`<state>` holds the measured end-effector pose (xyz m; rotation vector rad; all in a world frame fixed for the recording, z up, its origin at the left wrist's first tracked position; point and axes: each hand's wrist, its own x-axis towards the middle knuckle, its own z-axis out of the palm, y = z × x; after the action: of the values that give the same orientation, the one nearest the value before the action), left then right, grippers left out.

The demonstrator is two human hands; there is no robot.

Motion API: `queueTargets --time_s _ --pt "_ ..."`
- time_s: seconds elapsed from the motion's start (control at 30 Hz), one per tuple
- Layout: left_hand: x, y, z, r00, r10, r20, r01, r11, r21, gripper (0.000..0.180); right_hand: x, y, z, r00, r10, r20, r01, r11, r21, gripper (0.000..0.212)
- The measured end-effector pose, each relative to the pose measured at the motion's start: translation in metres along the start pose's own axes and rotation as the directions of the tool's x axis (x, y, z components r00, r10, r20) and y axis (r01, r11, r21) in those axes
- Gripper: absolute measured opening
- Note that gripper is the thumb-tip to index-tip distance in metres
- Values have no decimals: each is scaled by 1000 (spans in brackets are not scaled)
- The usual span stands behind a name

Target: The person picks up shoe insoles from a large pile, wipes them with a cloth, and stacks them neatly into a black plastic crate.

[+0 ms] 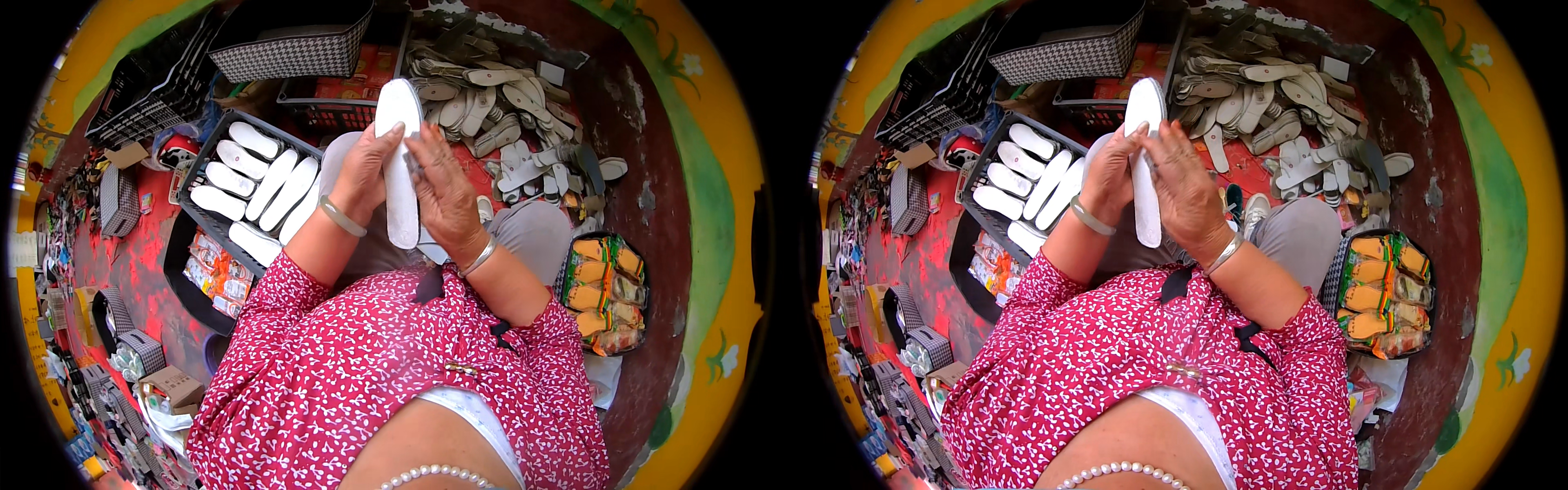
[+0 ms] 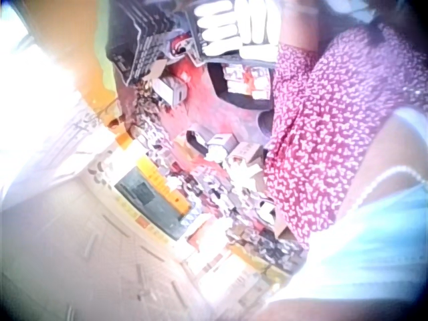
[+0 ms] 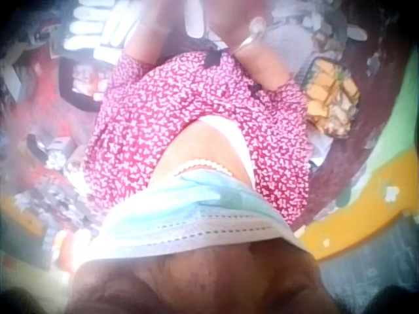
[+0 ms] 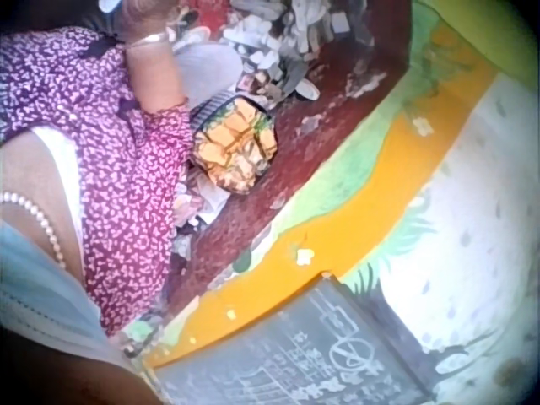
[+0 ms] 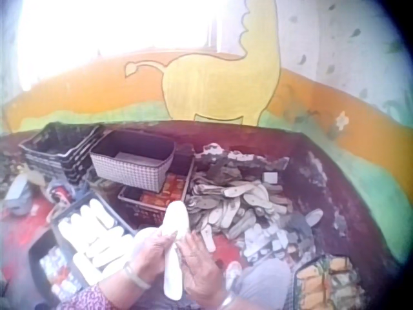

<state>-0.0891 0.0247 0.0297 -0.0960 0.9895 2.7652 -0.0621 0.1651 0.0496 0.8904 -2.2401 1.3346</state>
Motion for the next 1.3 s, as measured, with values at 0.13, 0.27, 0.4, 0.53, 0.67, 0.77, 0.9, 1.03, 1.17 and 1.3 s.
queueTargets --time_s 0.13,0.27,0.4,0.53,0.67,0.77,0.9,1.03,1.17,1.3 --pt "2 12 -11 996 57 -65 -59 998 -26 26 -5 -6 -1 983 -56 175 37 993 113 43" --pt "4 25 -22 964 157 -214 -177 981 -79 25 -9 -10 -8 937 -158 312 105 978 179 42" --pt "13 43 -48 903 232 -362 -336 906 -259 21 -17 -10 -23 932 -15 363 -153 890 429 36" --pt "4 57 -37 890 253 -378 -369 889 -272 22 -28 18 -36 820 409 401 -571 534 624 28" --pt "-2 47 -29 938 257 -231 -304 932 -198 22 -12 28 -41 674 527 518 -715 290 636 17" --pt "-3 33 -25 957 244 -155 -270 947 -176 27 -3 23 -31 640 570 515 -750 319 580 23" --pt "-7 21 -14 983 174 -56 -181 966 -183 29 11 8 -32 684 544 486 -727 448 521 23" --pt "-10 7 -5 997 77 24 -72 983 -171 30 23 0 -33 739 516 433 -673 545 500 18" --pt "-12 -2 2 996 17 87 -2 984 -179 29 27 -5 -37 723 542 428 -690 596 410 16" --pt "-12 -6 7 995 -46 89 58 988 -143 31 23 1 -37 751 496 436 -659 603 449 17"
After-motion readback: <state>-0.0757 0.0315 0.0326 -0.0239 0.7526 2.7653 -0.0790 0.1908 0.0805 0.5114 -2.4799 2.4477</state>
